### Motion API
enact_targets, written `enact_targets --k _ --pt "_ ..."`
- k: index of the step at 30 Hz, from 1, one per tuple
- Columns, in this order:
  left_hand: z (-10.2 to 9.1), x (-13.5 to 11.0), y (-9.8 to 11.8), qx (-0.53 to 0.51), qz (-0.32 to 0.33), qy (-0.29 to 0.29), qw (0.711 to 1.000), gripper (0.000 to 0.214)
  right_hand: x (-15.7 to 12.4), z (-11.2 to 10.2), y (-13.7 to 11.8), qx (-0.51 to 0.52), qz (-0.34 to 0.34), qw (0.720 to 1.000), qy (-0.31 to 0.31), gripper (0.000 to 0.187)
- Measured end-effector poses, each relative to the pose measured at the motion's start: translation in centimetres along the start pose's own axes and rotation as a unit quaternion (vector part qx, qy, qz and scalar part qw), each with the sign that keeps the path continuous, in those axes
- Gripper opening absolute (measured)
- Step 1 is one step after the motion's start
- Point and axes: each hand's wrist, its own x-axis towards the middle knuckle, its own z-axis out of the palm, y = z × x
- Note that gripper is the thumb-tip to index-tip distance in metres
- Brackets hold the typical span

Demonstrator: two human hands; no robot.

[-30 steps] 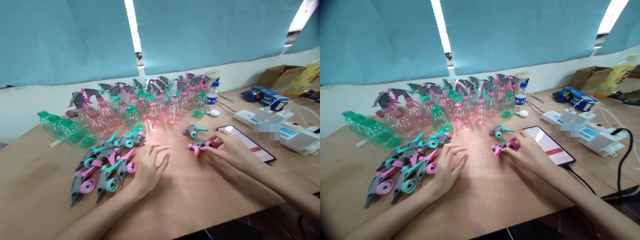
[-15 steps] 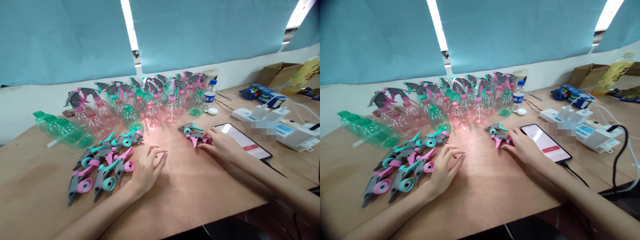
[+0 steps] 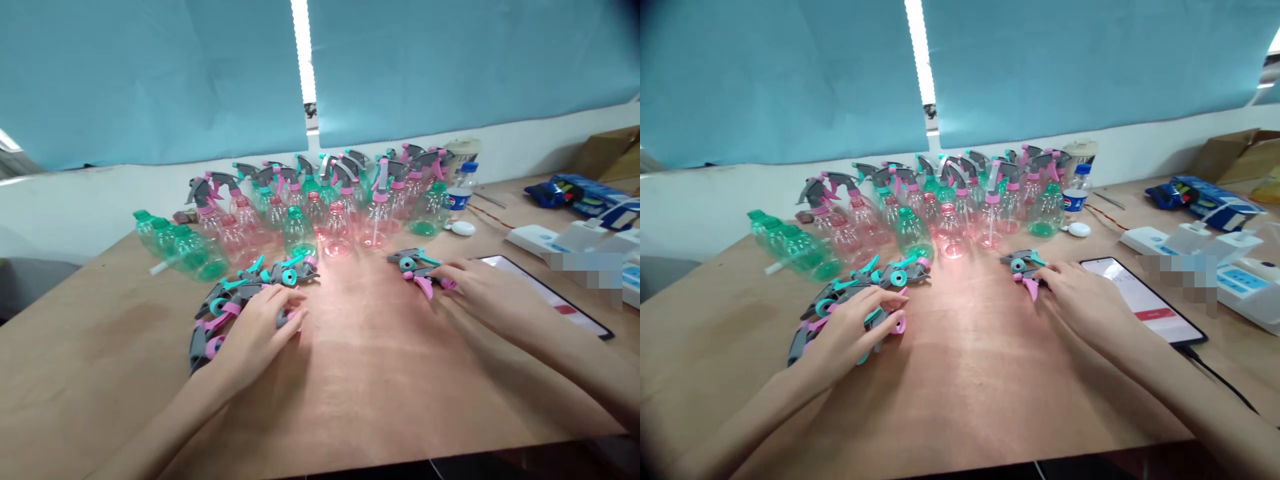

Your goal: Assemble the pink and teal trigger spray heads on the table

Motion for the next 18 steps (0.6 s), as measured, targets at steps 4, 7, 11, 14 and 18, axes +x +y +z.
enact_targets --k 4,7,11,14,18 --pt "-0.9 -1.2 -1.7 0.026 -0.027 -0.019 0.999 0.026 1.5 -0.5 -2.6 0.049 -0.045 0.998 -0.015 0.022" --pt "-1.4 -0.6 -2.8 0.032 -0.013 0.008 0.999 0.026 3.1 -0.2 -5.1 0.101 -0.101 0.989 -0.041 0.021" --pt "-1.9 2.4 -4.7 0.094 0.016 0.013 0.995 0.021 5.0 1.1 -8.1 0.176 -0.145 0.970 -0.089 0.020" --pt "-1.5 4.7 -5.9 0.177 0.056 -0.040 0.982 0.033 5.7 2.3 -9.5 0.220 -0.149 0.961 -0.079 0.018" --pt "-0.5 6.3 -6.4 0.199 0.067 -0.049 0.977 0.026 5.7 3.5 -10.4 0.255 -0.145 0.954 -0.055 0.018"
